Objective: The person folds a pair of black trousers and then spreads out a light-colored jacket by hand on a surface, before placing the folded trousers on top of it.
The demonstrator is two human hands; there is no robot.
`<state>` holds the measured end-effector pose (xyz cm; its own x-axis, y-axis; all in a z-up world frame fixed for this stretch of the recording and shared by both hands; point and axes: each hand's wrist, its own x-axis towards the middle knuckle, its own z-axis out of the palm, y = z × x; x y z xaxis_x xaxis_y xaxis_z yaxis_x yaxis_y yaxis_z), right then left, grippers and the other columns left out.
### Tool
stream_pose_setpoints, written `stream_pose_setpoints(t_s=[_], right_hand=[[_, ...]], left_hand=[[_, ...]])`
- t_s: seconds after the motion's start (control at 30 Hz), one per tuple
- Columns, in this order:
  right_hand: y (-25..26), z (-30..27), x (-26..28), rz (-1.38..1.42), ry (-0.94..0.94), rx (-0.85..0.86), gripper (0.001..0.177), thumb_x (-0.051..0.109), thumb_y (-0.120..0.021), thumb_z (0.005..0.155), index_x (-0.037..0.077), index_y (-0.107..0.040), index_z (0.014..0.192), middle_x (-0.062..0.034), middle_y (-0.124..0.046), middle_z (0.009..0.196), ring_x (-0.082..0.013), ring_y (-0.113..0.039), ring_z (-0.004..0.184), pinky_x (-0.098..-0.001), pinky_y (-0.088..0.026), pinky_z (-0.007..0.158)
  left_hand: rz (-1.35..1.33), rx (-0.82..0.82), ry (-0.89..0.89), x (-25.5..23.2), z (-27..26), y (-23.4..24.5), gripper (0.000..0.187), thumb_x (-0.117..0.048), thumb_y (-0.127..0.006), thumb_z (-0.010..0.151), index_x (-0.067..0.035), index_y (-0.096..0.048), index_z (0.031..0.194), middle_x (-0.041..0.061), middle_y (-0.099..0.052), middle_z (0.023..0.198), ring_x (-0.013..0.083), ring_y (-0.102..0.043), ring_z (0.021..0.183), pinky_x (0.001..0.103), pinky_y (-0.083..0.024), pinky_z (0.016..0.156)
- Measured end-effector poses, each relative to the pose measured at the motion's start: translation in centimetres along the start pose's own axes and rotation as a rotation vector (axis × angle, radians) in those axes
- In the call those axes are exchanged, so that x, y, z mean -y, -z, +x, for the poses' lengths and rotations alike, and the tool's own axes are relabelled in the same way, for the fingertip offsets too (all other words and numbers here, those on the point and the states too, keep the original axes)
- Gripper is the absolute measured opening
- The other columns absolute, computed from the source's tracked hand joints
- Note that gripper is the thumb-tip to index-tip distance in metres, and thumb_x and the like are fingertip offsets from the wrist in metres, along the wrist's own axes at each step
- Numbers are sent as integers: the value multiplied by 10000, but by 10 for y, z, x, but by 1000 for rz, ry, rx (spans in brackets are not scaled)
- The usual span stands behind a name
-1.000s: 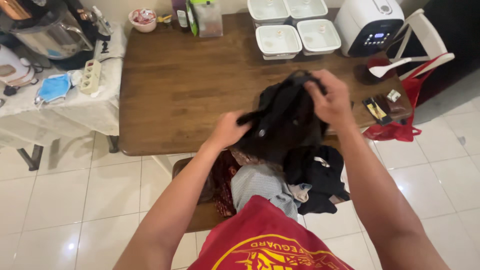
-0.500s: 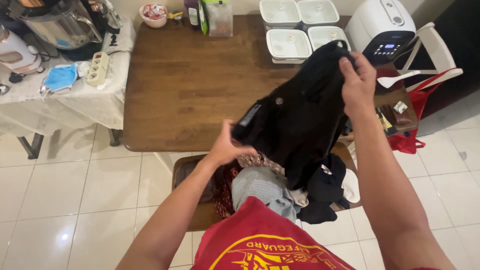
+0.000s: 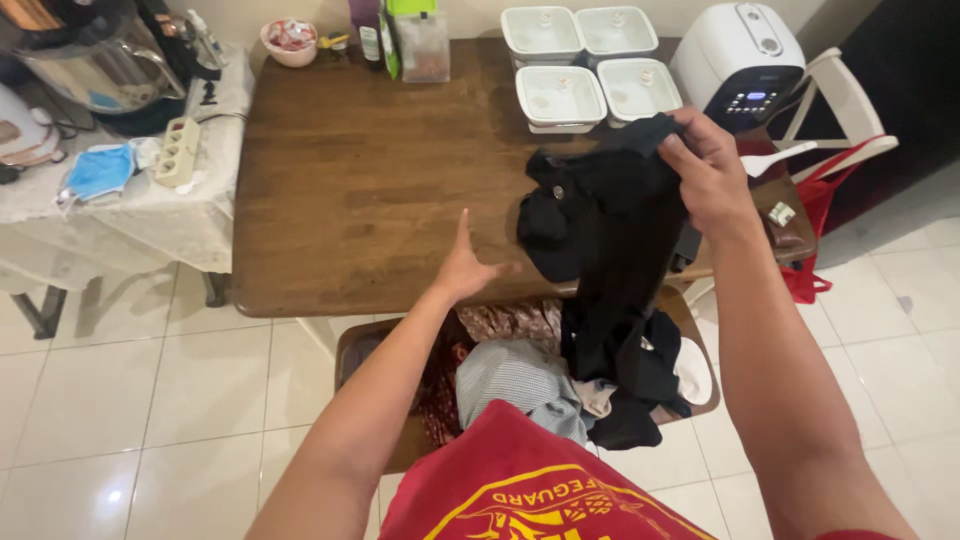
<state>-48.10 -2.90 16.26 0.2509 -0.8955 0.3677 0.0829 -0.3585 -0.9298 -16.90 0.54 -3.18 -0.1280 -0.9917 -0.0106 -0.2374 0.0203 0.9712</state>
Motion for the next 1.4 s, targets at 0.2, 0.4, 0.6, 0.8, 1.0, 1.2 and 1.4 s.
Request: stream_pose_setpoints(t_s=[0.2, 0.4, 0.6, 0.8, 1.0, 1.2, 1.4], right_hand=[[28, -25, 11, 202, -50, 9, 49, 55, -585, 1105, 54, -614, 1143, -4, -677, 1058, -86, -628, 966, -225, -500, 881], [36, -20, 10, -112, -22, -154, 159, 80, -656, 1089, 39, -625, 1240, 9, -685, 1130, -67, -632, 1024, -242, -516, 934], [26, -29, 0, -413, -111, 11, 431, 64, -777, 880, 11, -632, 1282, 19, -706, 1138, -59, -636, 1014, -261, -523, 915], [55, -37, -48, -491, -498, 17, 281, 138, -825, 895, -78, -732, 1048, -92, -718, 942, -153, -577, 806, -377, -461, 706], [-55, 5, -63, -80, 179, 469, 175, 53, -783, 887, 21, -727, 1049, -29, -588, 1312, -143, -550, 1271, -299, -423, 1129], [-124, -2, -41, 21, -13, 145, 458, 76, -725, 993, 82, -588, 1430, -56, -620, 1385, -127, -547, 1283, -286, -420, 1139], [-116, 3, -43, -34, 51, 182, 181, 63, -683, 1004, 25, -612, 1167, -19, -695, 1313, -108, -623, 1201, -274, -490, 1061]], left_hand=[[-366, 167, 89, -3, 19, -13, 1071, -224, -905, 687, -65, -281, 1543, 211, -440, 1502, 307, -434, 1367, 470, -432, 1039], [-785, -4, 139, 12, 38, -2, 324, 17, -805, 781, 13, -711, 1091, 119, -767, 1076, 263, -713, 991, 384, -558, 867], [-747, -10, -127, -31, 30, 91, 338, 131, -724, 679, 3, -687, 990, 118, -738, 1019, 262, -706, 976, 368, -583, 888], [-889, 529, -340, -89, -1, 152, 334, 100, -704, 703, -23, -613, 1001, 119, -655, 1007, 268, -638, 1018, 370, -510, 944], [-704, 189, -153, -112, 25, 76, 421, -73, -575, 779, -57, -666, 1190, 85, -681, 1066, 216, -637, 979, 346, -512, 911], [-775, 127, -550, -101, 41, 36, 192, -73, -755, 991, -84, -605, 1110, 57, -614, 1182, 131, -640, 1026, 270, -534, 885], [-261, -20, -212, -116, 17, 58, 266, -221, -783, 974, 17, -789, 1092, 94, -731, 1084, 136, -668, 914, 287, -524, 814]])
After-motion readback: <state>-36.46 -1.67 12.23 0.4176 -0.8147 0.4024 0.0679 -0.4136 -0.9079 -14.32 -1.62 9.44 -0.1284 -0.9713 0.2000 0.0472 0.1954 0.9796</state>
